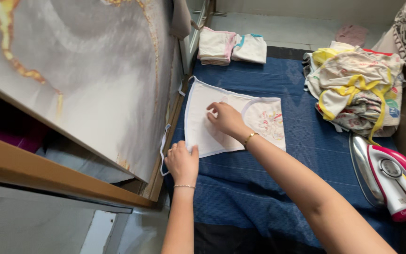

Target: The person irons a white cloth with red patterns on a blue ironing mat, then folds it and places it on a stack. Next, the person irons a yellow-trimmed white cloth, smoothing both sides and folding it before setting it aside.

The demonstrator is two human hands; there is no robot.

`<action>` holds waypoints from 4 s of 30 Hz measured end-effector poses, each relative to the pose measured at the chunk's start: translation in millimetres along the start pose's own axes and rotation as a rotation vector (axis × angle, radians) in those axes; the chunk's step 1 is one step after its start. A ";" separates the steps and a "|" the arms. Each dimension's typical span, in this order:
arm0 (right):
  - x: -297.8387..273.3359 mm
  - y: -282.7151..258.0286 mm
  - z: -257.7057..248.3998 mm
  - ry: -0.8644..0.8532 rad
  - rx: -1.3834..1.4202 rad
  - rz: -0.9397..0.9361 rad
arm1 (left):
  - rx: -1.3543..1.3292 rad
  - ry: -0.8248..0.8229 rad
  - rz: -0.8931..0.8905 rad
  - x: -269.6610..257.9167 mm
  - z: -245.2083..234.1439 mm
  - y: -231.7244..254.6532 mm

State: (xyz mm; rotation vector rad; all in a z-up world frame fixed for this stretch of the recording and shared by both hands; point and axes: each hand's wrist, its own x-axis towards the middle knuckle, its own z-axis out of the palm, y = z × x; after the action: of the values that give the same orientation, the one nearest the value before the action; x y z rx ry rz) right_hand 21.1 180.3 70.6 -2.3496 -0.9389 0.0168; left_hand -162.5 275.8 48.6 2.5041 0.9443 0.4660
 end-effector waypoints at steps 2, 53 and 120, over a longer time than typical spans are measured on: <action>17.7 -19.2 10.7 -0.028 0.050 0.050 | -0.119 0.092 0.101 -5.8 -5.3 11.4; 20.7 221.0 -76.4 0.350 0.394 0.670 | -0.330 -0.094 0.670 -82.5 41.7 142.4; -105.5 74.9 -122.8 0.194 -0.506 0.227 | -0.114 0.117 0.296 -29.1 43.0 73.8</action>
State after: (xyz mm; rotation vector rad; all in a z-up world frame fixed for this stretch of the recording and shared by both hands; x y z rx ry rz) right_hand 16.3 6.4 109.6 -2.8460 -0.6282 -0.3934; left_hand -124.2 194.3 43.7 2.5422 0.5685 0.7439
